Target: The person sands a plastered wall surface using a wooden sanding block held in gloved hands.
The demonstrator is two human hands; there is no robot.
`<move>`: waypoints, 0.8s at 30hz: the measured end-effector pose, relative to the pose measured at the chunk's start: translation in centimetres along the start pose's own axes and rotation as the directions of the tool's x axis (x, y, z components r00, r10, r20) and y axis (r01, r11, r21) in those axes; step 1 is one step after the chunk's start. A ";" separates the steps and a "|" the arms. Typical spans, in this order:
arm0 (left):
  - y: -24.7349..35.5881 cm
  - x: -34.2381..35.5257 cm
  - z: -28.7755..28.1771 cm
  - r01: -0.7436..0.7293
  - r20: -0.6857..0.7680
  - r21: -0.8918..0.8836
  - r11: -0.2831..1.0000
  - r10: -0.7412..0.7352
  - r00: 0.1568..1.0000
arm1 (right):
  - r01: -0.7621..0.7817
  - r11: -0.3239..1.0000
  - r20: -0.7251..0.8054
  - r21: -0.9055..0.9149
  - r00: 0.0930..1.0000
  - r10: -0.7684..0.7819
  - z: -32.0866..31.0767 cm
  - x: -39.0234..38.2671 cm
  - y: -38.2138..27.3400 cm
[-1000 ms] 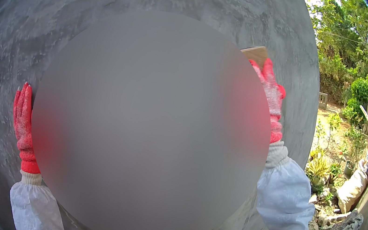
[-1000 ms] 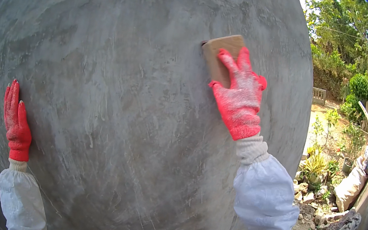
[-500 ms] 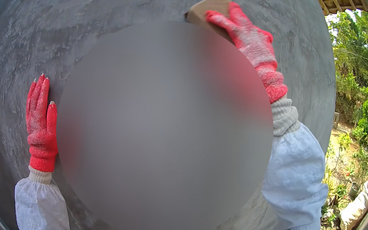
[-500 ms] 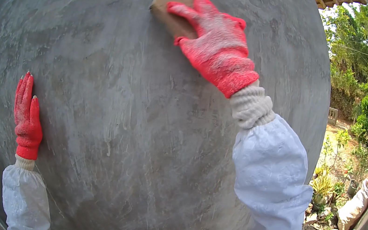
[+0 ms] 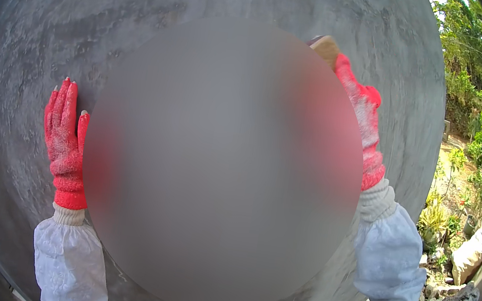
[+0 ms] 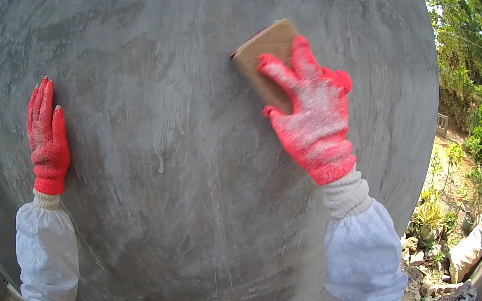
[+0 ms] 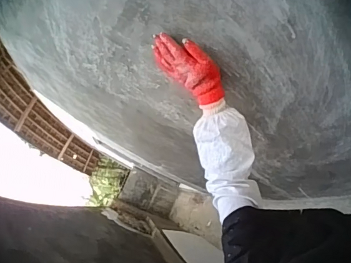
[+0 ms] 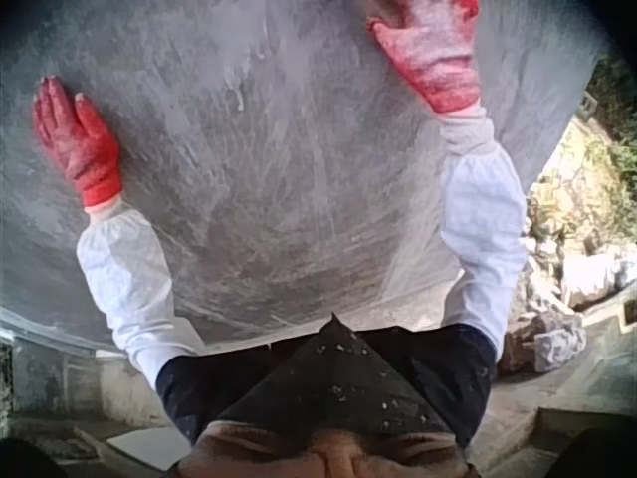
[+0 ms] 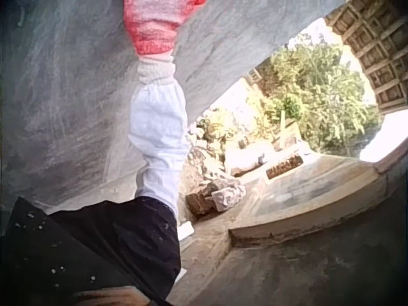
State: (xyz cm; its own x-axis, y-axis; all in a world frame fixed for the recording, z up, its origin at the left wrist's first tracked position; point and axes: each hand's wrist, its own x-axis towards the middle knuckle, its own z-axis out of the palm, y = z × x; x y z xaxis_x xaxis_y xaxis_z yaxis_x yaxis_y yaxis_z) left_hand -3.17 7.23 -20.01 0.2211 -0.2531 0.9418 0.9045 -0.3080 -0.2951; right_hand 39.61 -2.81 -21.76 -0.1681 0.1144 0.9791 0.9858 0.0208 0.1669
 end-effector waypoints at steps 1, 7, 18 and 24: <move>-0.1 -0.2 -0.1 -0.009 0.000 0.003 1.000 0.009 1.000 | 0.047 0.995 -0.010 0.092 0.999 -0.046 0.2 -0.1 -1.4; 0.0 0.4 -0.2 -0.013 0.005 0.011 1.000 0.013 1.000 | -0.142 0.930 -0.255 0.339 0.938 0.236 0.7 7.5 5.5; -0.5 -0.4 0.1 0.009 0.012 0.061 0.998 -0.010 1.000 | 0.330 0.882 -0.017 0.337 0.939 -0.345 1.4 0.1 -7.0; 0.7 0.4 0.0 0.035 0.020 0.056 0.998 -0.037 0.999 | -0.189 0.901 -0.244 0.391 0.923 0.299 1.9 -0.1 14.9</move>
State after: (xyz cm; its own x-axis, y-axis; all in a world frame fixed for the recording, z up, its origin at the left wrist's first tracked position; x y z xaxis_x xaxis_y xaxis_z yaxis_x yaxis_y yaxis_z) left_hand -2.49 6.94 -19.88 0.1951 -0.2232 0.9551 0.9306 -0.2653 -0.2521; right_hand 54.31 -0.61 -19.55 0.1401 -0.1302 0.9815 0.9194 0.3850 -0.0801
